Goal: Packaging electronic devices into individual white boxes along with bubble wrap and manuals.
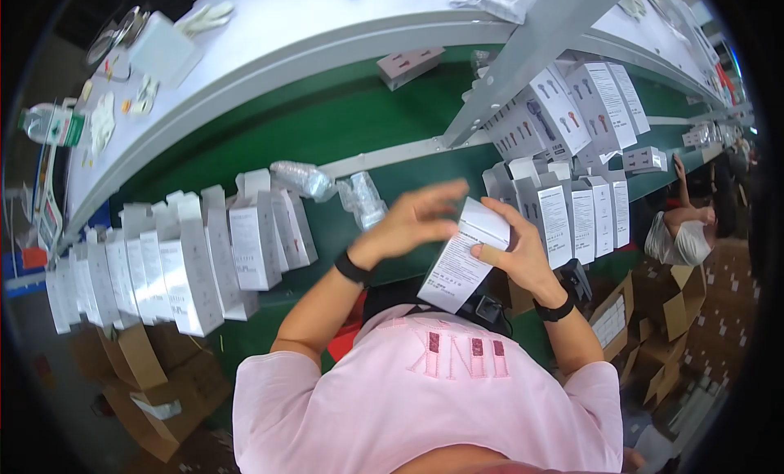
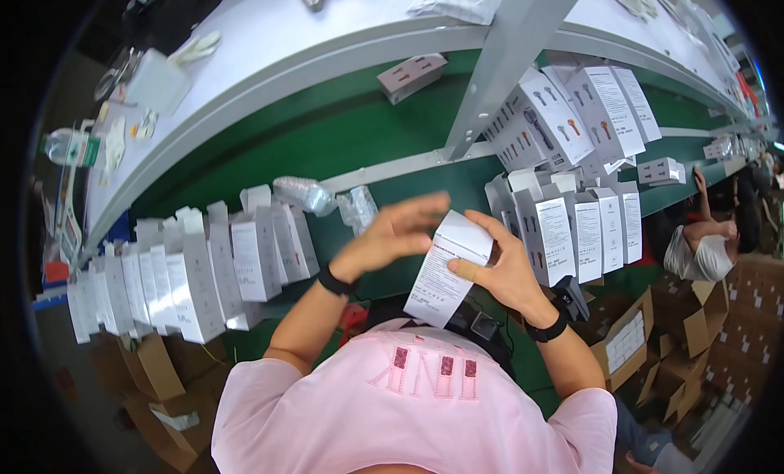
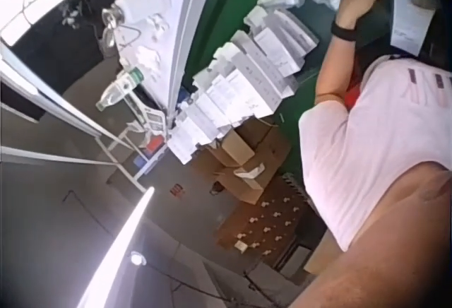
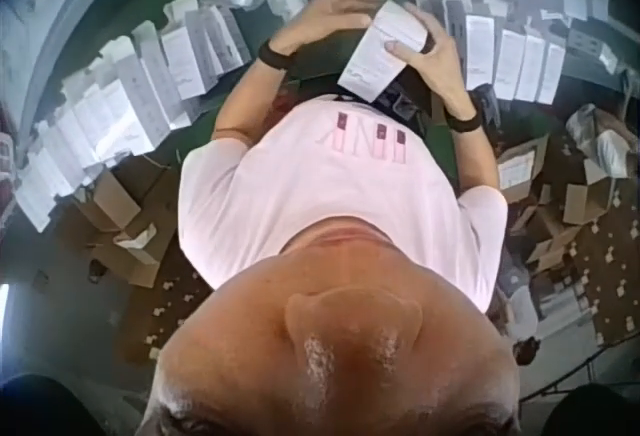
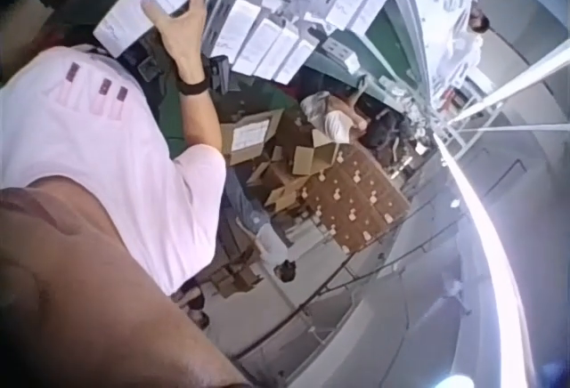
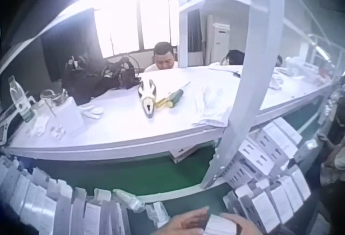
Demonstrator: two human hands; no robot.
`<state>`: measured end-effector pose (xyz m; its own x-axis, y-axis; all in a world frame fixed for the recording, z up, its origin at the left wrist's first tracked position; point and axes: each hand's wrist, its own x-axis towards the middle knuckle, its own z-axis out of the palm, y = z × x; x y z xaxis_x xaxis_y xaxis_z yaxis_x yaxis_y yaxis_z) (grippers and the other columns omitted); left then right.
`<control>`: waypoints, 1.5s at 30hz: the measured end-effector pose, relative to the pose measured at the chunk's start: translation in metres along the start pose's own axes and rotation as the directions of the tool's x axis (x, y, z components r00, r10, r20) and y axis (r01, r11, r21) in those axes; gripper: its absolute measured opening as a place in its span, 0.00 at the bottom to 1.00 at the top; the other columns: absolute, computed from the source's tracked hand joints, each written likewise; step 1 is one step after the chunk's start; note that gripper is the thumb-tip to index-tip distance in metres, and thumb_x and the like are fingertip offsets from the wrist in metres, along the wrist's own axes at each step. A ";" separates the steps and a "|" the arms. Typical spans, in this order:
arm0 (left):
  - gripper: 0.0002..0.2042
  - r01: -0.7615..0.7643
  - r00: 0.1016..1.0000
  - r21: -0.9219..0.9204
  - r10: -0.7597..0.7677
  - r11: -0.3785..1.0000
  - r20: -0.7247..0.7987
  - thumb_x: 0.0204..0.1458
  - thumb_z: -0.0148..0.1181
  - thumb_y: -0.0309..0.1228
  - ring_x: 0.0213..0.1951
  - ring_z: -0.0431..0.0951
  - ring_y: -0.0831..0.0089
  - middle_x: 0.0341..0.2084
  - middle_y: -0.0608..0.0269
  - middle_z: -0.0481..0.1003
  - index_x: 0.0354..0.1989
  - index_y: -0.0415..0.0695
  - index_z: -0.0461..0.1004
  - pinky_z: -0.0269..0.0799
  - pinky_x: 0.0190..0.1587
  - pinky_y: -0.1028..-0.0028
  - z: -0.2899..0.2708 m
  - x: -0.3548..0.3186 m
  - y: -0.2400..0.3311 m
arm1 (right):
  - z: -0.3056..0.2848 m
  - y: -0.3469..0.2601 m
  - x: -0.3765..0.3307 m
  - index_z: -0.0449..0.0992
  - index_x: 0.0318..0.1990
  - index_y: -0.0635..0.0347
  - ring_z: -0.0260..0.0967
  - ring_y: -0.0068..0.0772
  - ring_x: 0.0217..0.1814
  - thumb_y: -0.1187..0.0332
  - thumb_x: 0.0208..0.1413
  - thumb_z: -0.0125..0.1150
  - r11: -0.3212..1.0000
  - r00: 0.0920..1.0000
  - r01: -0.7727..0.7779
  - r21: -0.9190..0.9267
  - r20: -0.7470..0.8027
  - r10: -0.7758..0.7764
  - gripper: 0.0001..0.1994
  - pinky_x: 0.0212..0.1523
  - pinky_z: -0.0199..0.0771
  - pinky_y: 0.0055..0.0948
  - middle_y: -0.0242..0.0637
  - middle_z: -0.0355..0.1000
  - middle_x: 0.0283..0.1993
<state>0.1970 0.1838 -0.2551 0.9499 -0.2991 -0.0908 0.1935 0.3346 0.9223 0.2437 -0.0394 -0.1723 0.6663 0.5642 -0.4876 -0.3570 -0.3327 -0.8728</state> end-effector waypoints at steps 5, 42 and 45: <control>0.56 0.337 0.756 0.810 0.376 0.479 -0.537 0.35 0.73 0.54 0.67 0.53 0.47 0.67 0.41 0.51 0.69 0.37 0.48 0.49 0.67 0.55 -0.177 0.139 -0.016 | -0.004 -0.009 -0.011 0.61 0.63 0.67 0.62 0.33 0.57 0.70 0.37 0.72 0.851 0.880 0.267 -0.452 -0.246 -0.406 0.41 0.59 0.59 0.29 0.41 0.64 0.56; 0.36 0.588 0.439 0.654 0.491 0.476 -0.753 0.55 0.60 0.41 0.63 0.60 0.51 0.60 0.37 0.61 0.65 0.30 0.53 0.52 0.65 0.66 0.082 0.083 -0.140 | -0.596 0.203 0.047 0.65 0.56 0.78 0.65 0.49 0.60 0.53 0.46 0.71 0.778 0.415 -0.086 -0.623 -0.732 -0.540 0.39 0.60 0.62 0.37 0.61 0.66 0.57; 0.32 0.252 0.655 0.617 0.338 0.746 -0.676 0.58 0.57 0.39 0.66 0.58 0.59 0.63 0.44 0.60 0.66 0.33 0.55 0.49 0.66 0.68 0.130 0.119 -0.079 | -0.604 0.180 0.042 0.65 0.57 0.79 0.64 0.52 0.61 0.49 0.48 0.68 0.589 0.381 -0.255 -0.767 -0.640 -0.667 0.40 0.60 0.62 0.37 0.64 0.66 0.57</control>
<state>0.2624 0.0058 -0.2904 0.8536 0.5209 -0.0020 0.2320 -0.3767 0.8968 0.6025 -0.5318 -0.3382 0.9110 -0.0463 0.4098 0.1217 -0.9192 -0.3744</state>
